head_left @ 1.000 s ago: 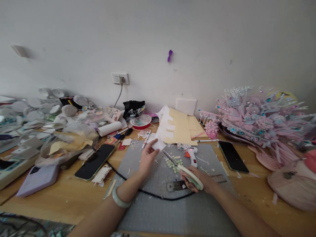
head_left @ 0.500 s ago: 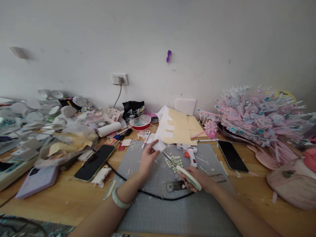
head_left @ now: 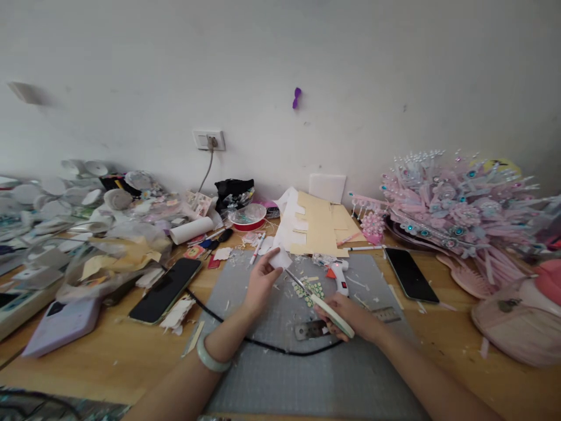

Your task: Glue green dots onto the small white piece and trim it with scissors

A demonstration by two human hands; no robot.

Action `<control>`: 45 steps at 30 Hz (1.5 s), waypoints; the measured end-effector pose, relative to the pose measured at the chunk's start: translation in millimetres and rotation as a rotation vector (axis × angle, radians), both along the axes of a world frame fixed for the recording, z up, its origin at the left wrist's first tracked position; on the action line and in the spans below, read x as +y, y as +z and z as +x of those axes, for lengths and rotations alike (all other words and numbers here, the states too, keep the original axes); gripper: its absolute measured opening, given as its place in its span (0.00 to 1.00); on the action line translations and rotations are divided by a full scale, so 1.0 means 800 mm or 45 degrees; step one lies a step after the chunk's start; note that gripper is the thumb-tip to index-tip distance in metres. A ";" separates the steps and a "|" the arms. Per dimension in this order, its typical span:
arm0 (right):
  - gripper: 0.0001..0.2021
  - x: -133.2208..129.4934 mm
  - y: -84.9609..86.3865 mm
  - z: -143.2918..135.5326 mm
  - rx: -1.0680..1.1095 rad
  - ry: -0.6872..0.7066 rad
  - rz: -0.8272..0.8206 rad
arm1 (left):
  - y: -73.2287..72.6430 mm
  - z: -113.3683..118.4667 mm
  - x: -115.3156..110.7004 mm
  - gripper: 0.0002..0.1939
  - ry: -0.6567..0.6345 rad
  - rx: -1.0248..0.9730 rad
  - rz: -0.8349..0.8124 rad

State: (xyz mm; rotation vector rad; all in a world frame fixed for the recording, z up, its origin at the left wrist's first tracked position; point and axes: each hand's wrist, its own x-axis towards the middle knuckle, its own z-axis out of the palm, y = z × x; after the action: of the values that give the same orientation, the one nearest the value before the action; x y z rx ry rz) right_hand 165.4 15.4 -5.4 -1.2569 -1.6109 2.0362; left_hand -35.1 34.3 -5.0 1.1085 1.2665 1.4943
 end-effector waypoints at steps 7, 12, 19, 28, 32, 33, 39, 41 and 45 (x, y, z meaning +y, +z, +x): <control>0.16 -0.005 0.009 0.000 -0.019 -0.153 -0.047 | -0.003 -0.003 0.002 0.25 0.041 0.037 -0.013; 0.18 -0.007 0.015 0.001 0.077 -0.135 -0.060 | -0.003 -0.004 0.003 0.25 0.047 0.024 -0.009; 0.20 -0.005 0.010 0.002 0.061 -0.158 -0.090 | -0.002 -0.002 0.003 0.25 0.033 0.018 0.009; 0.18 0.000 -0.005 0.001 0.017 -0.133 -0.061 | 0.002 0.001 -0.001 0.25 0.014 0.005 0.007; 0.18 0.001 -0.007 0.000 -0.014 -0.125 -0.064 | 0.000 -0.001 0.001 0.24 0.008 0.005 0.022; 0.18 0.001 -0.006 0.000 -0.014 -0.135 -0.064 | -0.001 -0.001 0.001 0.24 0.012 0.006 0.021; 0.18 -0.001 0.001 -0.001 -0.046 -0.111 -0.072 | -0.001 0.000 0.002 0.25 0.028 -0.004 0.027; 0.18 -0.001 0.003 -0.001 -0.044 -0.112 -0.062 | 0.000 0.000 0.001 0.24 0.027 -0.014 0.026; 0.19 -0.001 0.002 -0.001 -0.020 -0.089 -0.035 | 0.002 0.002 0.000 0.24 0.033 -0.051 0.021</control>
State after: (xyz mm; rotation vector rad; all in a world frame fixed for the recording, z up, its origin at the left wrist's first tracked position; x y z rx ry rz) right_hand 164.9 14.6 -3.7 -1.3222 -1.5289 2.0176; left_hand -33.5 34.5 -3.8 1.0710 1.2478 1.5413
